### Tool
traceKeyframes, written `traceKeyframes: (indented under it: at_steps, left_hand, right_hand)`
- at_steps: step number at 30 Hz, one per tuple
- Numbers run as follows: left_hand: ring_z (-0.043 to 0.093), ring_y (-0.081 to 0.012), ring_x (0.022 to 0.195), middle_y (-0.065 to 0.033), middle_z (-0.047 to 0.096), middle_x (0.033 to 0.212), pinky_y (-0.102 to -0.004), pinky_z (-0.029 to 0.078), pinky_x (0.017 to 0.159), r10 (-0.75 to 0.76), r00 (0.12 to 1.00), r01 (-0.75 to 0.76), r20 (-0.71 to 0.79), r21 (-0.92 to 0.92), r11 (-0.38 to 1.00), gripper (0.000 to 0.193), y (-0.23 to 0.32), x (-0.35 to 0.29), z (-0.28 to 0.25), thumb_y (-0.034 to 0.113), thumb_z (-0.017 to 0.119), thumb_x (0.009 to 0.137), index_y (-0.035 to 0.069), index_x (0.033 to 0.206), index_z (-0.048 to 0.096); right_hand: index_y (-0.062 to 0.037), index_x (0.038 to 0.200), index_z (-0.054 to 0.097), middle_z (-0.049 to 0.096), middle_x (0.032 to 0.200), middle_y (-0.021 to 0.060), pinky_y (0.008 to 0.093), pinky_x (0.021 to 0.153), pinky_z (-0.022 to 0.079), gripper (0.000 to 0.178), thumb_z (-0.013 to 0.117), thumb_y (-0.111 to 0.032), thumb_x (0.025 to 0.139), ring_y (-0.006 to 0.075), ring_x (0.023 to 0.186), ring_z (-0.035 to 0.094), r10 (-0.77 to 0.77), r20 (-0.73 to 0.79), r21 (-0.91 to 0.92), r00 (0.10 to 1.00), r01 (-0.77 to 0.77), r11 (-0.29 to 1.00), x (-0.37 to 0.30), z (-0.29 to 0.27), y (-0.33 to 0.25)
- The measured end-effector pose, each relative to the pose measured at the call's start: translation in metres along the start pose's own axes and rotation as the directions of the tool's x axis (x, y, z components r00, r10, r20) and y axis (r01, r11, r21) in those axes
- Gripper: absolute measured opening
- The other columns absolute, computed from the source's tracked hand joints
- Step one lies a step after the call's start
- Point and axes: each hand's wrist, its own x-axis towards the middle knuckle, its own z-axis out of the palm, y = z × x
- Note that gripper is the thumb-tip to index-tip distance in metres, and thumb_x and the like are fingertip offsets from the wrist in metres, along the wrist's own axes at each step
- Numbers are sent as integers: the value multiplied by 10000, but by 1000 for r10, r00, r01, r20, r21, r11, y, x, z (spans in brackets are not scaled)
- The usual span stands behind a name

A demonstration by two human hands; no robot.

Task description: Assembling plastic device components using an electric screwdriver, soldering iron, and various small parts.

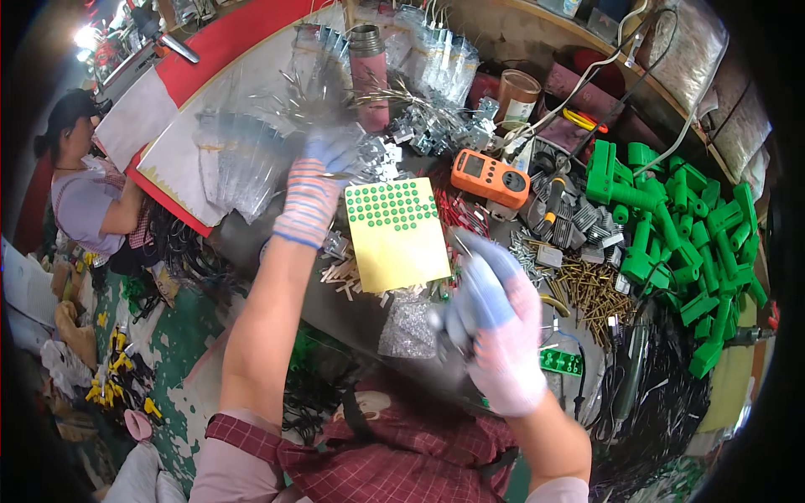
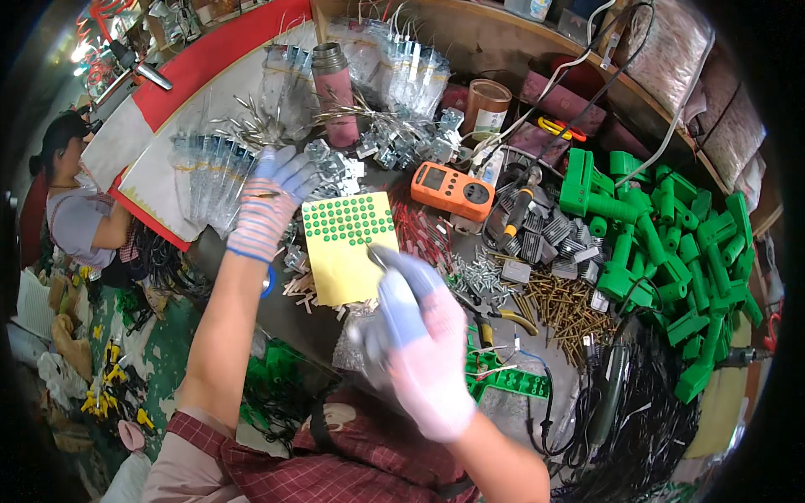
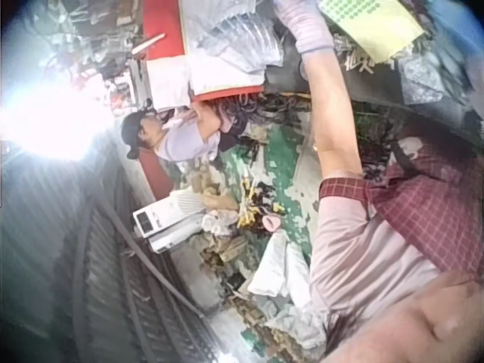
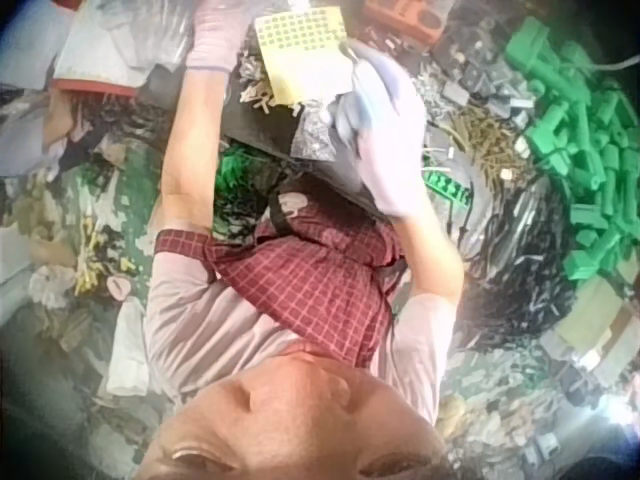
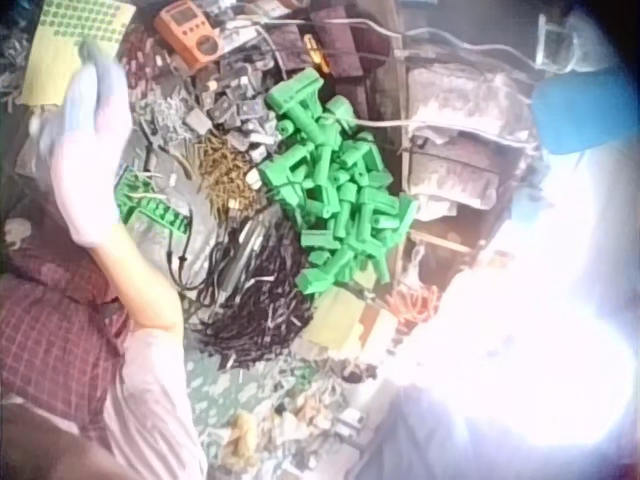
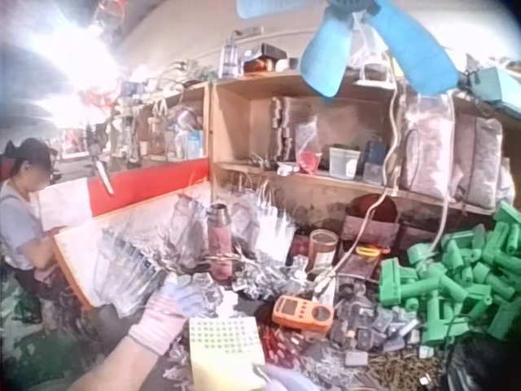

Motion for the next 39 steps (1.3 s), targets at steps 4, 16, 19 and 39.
traceKeyframes:
  at_steps: [4, 16, 19, 39]
  left_hand:
    - [615, -294, 1059, -158, 628, 1152, -406, 486, 968, 217, 965, -258, 146, 385, 886, 567, 6, -73, 30, 457, 532, 990, -41, 1262, 538]
    - [619, -253, 784, -26, 646, 858, -407, 489, 710, -60, 273, -954, 960, 278, 110, 310, -2, -182, 69, 201, 684, 797, 143, 1100, 697]
    - [647, -255, 800, -50, 671, 863, -424, 491, 709, -354, 171, -886, 920, 300, 353, 208, -9, -184, 68, 205, 643, 837, 131, 1022, 701]
    - [527, -347, 1133, -125, 558, 1271, -503, 402, 964, -225, 405, -901, 886, 429, 69, 480, -112, -170, 32, 400, 811, 682, 150, 1015, 572]
  right_hand:
    - [-27, 1280, 558, 467, 589, -17, 216, 528, 452, 300, 491, -191, 1038, 62, 466, 473, -125, -93, -253, 988, 98, 962, -46, -46, 3]
    - [-32, 1068, 716, 681, 667, 72, 293, 534, 496, 242, 728, -81, 832, 150, 569, 636, -235, 23, -657, 972, 192, 729, -144, -146, 2]
    - [-76, 1080, 739, 742, 820, 69, 314, 615, 546, 240, 697, -59, 844, 203, 668, 703, 168, 326, -862, 930, 220, 456, -145, -162, -18]
    - [-7, 1090, 675, 557, 554, 19, 237, 435, 434, 191, 616, -106, 938, 89, 441, 527, 95, -577, -176, 811, -237, 955, -164, -210, 33]
